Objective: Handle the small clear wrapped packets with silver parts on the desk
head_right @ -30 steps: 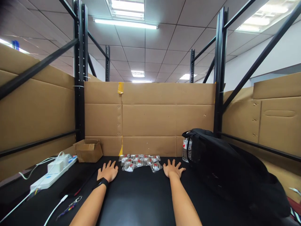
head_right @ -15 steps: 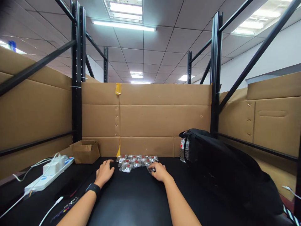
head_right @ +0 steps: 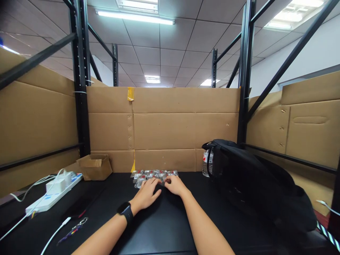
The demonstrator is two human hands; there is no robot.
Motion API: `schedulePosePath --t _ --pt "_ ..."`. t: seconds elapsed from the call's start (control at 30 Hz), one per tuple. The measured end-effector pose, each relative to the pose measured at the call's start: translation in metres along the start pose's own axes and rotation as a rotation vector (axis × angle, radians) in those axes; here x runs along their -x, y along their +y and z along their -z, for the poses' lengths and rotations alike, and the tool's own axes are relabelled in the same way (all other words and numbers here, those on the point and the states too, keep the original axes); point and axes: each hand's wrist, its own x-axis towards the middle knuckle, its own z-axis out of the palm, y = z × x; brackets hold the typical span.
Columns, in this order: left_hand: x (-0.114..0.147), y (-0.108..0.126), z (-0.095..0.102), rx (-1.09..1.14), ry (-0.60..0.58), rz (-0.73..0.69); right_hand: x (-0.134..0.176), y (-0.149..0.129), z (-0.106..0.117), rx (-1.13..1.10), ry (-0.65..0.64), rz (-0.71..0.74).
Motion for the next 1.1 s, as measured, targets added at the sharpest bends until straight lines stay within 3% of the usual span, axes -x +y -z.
schedulePosePath --t 0.13,0.23,0.4,0.5,0.67,0.9,1.1 --pt "-0.026 -0.009 -0.002 0.054 -0.047 0.159 -0.011 0.002 -0.004 -0.003 0.063 0.034" --pt "-0.033 -0.019 -0.007 0.07 -0.069 0.199 -0.013 0.007 -0.009 -0.07 0.118 0.005" --pt "-0.014 -0.025 -0.016 0.096 -0.026 0.235 -0.007 0.013 -0.012 -0.342 0.152 -0.107" --pt "-0.005 -0.023 -0.017 0.119 -0.042 0.249 -0.002 0.009 -0.011 -0.44 0.192 -0.096" --pt "-0.004 -0.018 -0.018 0.132 -0.003 0.295 0.001 -0.002 -0.009 -0.554 0.289 -0.08" --pt "-0.005 -0.023 -0.02 0.2 -0.032 0.325 0.001 -0.009 -0.014 -0.706 0.305 -0.105" --pt "-0.003 -0.027 -0.026 0.199 -0.116 0.268 -0.001 -0.012 -0.008 -0.703 0.574 -0.127"
